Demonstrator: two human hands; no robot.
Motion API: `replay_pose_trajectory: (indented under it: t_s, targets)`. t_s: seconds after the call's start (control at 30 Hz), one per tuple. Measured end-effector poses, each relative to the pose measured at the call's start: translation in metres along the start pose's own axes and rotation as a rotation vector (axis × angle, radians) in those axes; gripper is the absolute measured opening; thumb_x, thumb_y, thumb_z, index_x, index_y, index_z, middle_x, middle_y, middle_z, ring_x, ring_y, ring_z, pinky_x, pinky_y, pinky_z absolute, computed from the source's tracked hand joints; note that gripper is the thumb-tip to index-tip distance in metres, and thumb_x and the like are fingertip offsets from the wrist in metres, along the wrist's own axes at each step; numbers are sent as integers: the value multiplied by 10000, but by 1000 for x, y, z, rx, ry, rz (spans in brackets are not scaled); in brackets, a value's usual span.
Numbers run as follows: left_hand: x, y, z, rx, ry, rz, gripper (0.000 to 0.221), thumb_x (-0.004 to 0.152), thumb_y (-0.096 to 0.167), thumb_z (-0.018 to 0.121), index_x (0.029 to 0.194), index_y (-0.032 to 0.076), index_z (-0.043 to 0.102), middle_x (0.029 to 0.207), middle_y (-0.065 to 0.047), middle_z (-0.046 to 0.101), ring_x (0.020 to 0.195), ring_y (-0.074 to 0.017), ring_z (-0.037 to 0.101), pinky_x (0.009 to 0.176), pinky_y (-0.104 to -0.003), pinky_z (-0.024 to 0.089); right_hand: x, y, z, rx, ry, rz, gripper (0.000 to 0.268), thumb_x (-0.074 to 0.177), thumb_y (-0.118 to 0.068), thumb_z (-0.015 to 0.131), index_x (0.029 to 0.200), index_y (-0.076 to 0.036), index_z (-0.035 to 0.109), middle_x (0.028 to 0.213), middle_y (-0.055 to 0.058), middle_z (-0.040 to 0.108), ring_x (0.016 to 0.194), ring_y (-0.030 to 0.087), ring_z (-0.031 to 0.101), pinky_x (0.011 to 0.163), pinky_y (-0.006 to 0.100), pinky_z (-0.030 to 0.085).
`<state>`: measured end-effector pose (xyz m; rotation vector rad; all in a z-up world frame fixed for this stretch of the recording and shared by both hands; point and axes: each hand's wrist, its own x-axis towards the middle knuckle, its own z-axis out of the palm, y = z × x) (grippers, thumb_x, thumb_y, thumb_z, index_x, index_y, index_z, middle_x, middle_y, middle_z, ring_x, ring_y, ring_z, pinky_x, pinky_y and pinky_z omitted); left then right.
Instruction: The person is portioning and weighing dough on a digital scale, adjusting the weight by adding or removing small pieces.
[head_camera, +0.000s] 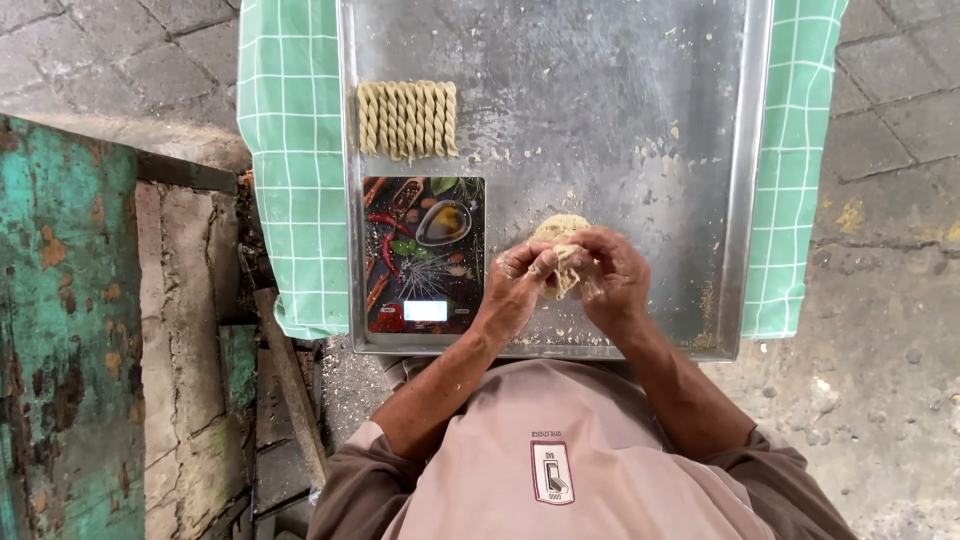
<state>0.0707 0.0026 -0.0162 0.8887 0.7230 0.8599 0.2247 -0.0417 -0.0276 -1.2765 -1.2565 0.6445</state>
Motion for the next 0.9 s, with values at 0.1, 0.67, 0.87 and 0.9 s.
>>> replay_pose_trajectory:
  t_s: [0.1, 0.67, 0.87, 0.9]
  targets:
    - [3, 9, 6, -5, 83, 14, 193, 1003, 142, 715, 1013, -49, 736, 729, -79, 666, 681, -104, 621, 632, -238, 533, -8, 3, 2, -87, 58, 1, 118, 998, -111, 720, 1034, -14, 776, 873, 139, 739, 757, 268, 713, 688, 364, 558]
    - [2, 7, -6, 70, -92, -80, 210, 1043, 187, 656, 1001, -8, 725, 748, -60, 690, 685, -89, 647, 636, -222, 566, 3, 15, -23, -88, -153, -148, 189, 904, -183, 784, 1048, -60, 777, 1011, 128, 733, 821, 267, 670, 713, 338, 547]
    - [-3, 26, 8, 160, -99, -10, 235, 994, 198, 725, 1070, -24, 724, 758, -66, 669, 735, -90, 624, 655, -231, 548, 0, 24, -22, 232, 24, 29, 203, 970, -38, 697, 1083, 56, 556, 985, 157, 729, 826, 160, 694, 766, 283, 541]
    - [0, 21, 6, 162, -96, -7, 235, 994, 198, 725, 1070, -24, 724, 758, -66, 669, 735, -90, 624, 655, -231, 548, 5, 20, -21, 234, 21, 27, 203, 970, -38, 697, 1083, 56, 556, 985, 157, 729, 826, 160, 694, 766, 283, 541]
